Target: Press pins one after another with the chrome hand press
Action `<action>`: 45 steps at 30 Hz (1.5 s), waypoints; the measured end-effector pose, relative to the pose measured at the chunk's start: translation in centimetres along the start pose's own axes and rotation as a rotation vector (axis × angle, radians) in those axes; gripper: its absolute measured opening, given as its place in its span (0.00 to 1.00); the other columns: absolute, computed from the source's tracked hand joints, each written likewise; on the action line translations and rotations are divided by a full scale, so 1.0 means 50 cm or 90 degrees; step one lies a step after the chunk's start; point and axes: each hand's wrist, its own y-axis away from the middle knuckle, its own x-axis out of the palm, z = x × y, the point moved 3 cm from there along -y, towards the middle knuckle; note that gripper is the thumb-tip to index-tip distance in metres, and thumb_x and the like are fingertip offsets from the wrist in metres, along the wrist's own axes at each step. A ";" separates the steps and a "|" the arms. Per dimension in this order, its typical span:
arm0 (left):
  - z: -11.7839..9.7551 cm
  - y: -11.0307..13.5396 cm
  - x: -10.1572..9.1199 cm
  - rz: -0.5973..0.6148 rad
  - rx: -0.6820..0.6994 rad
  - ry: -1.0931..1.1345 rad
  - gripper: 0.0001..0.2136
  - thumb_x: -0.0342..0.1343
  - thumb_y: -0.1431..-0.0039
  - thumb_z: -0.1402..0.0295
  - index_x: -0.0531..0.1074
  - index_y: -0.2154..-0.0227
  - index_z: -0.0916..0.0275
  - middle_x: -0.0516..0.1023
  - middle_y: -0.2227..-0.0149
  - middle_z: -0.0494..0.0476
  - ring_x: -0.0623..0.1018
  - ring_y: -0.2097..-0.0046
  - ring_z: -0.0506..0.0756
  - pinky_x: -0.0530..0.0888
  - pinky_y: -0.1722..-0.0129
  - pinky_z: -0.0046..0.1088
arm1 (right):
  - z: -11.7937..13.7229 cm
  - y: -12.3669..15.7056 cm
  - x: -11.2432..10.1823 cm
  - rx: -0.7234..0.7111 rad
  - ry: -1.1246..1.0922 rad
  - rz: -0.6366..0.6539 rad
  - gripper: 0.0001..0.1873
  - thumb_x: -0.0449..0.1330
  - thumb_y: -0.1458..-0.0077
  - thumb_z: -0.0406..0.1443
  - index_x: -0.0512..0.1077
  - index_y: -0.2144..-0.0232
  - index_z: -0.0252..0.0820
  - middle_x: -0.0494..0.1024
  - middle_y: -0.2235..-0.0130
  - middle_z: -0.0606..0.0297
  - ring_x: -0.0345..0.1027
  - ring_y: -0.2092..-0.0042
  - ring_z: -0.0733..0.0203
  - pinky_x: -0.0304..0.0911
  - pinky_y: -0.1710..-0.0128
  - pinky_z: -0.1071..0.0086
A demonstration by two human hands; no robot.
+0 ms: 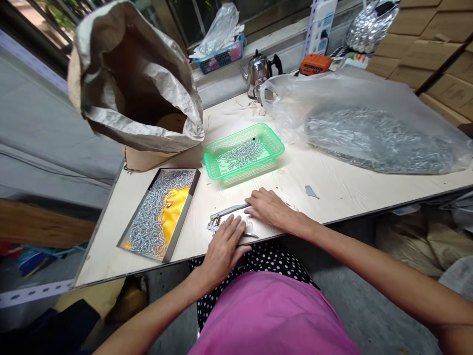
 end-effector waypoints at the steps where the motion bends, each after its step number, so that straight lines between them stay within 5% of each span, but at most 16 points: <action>1: -0.010 0.009 0.006 0.000 0.003 0.020 0.25 0.51 0.35 0.58 0.58 0.39 0.62 0.63 0.36 0.66 0.57 0.33 0.65 0.62 0.37 0.52 | -0.007 -0.009 0.004 0.009 0.008 -0.005 0.11 0.54 0.36 0.38 0.73 0.59 0.37 0.74 0.59 0.54 0.64 0.56 0.52 0.56 0.57 0.63; 6: -0.026 0.022 0.015 0.004 -0.005 0.089 0.27 0.50 0.36 0.53 0.60 0.40 0.62 0.68 0.40 0.66 0.62 0.34 0.64 0.58 0.36 0.54 | -0.037 -0.068 0.005 0.048 0.033 -0.038 0.09 0.57 0.38 0.37 0.74 0.65 0.40 0.75 0.61 0.58 0.63 0.57 0.53 0.52 0.59 0.63; 9: -0.024 0.021 0.015 -0.001 0.004 0.098 0.29 0.51 0.37 0.51 0.59 0.38 0.62 0.67 0.39 0.68 0.60 0.34 0.65 0.57 0.36 0.56 | -0.001 -0.090 -0.012 0.042 0.083 -0.039 0.07 0.58 0.39 0.35 0.75 0.64 0.39 0.75 0.60 0.57 0.61 0.55 0.52 0.50 0.59 0.62; 16: -0.016 0.036 0.044 -0.007 -0.010 0.120 0.28 0.54 0.40 0.51 0.66 0.45 0.68 0.74 0.47 0.70 0.72 0.44 0.67 0.69 0.43 0.47 | 0.203 -0.117 0.033 -0.343 0.074 0.109 0.06 0.60 0.40 0.36 0.76 0.68 0.43 0.74 0.58 0.59 0.58 0.51 0.51 0.51 0.59 0.61; 23: -0.007 0.054 0.067 0.034 -0.013 0.100 0.32 0.52 0.39 0.50 0.61 0.40 0.67 0.69 0.41 0.71 0.68 0.40 0.68 0.65 0.40 0.47 | 0.240 -0.135 0.069 -0.456 0.082 0.082 0.07 0.59 0.41 0.32 0.74 0.72 0.40 0.73 0.64 0.61 0.60 0.56 0.55 0.52 0.59 0.60; 27: -0.013 0.055 0.066 0.050 -0.027 0.116 0.34 0.52 0.39 0.50 0.56 0.37 0.68 0.65 0.38 0.72 0.66 0.38 0.69 0.65 0.40 0.48 | 0.269 -0.119 0.023 -0.478 -0.051 -0.029 0.08 0.56 0.37 0.34 0.72 0.69 0.42 0.74 0.66 0.66 0.61 0.61 0.59 0.53 0.59 0.63; 31: -0.009 0.055 -0.001 -0.026 0.019 0.105 0.24 0.52 0.37 0.54 0.66 0.44 0.64 0.71 0.43 0.65 0.69 0.41 0.63 0.67 0.42 0.42 | 0.230 -0.147 -0.093 -0.382 -0.096 -0.274 0.13 0.49 0.34 0.34 0.72 0.66 0.40 0.74 0.68 0.64 0.64 0.64 0.60 0.56 0.61 0.65; 34: 0.054 0.068 -0.095 -0.186 -0.077 0.007 0.12 0.47 0.32 0.66 0.74 0.56 0.63 0.76 0.53 0.62 0.73 0.49 0.58 0.70 0.46 0.39 | 0.134 -0.198 -0.181 -0.224 -0.034 -0.365 0.12 0.50 0.34 0.36 0.73 0.64 0.39 0.74 0.65 0.59 0.66 0.60 0.57 0.59 0.59 0.65; 37: 0.169 0.093 -0.175 -0.213 -0.305 -0.160 0.11 0.47 0.33 0.69 0.76 0.63 0.63 0.77 0.61 0.61 0.72 0.57 0.58 0.71 0.56 0.36 | 0.045 -0.230 -0.218 -0.084 0.105 -0.363 0.12 0.50 0.36 0.36 0.73 0.61 0.38 0.74 0.64 0.55 0.67 0.60 0.52 0.60 0.61 0.61; 41: 0.312 0.124 -0.225 -0.114 -0.530 -0.314 0.10 0.52 0.36 0.67 0.77 0.64 0.64 0.76 0.61 0.62 0.70 0.56 0.61 0.67 0.57 0.36 | 0.035 -0.187 -0.168 -0.071 0.111 -0.295 0.15 0.51 0.37 0.36 0.71 0.52 0.36 0.74 0.62 0.54 0.68 0.60 0.50 0.63 0.62 0.59; 45: 0.376 0.130 -0.220 -0.016 -0.589 -0.355 0.11 0.51 0.37 0.65 0.77 0.65 0.64 0.77 0.60 0.63 0.71 0.54 0.62 0.65 0.58 0.35 | 0.100 -0.084 -0.065 -0.160 -0.074 -0.189 0.13 0.50 0.35 0.36 0.71 0.53 0.41 0.75 0.61 0.58 0.71 0.61 0.57 0.66 0.62 0.65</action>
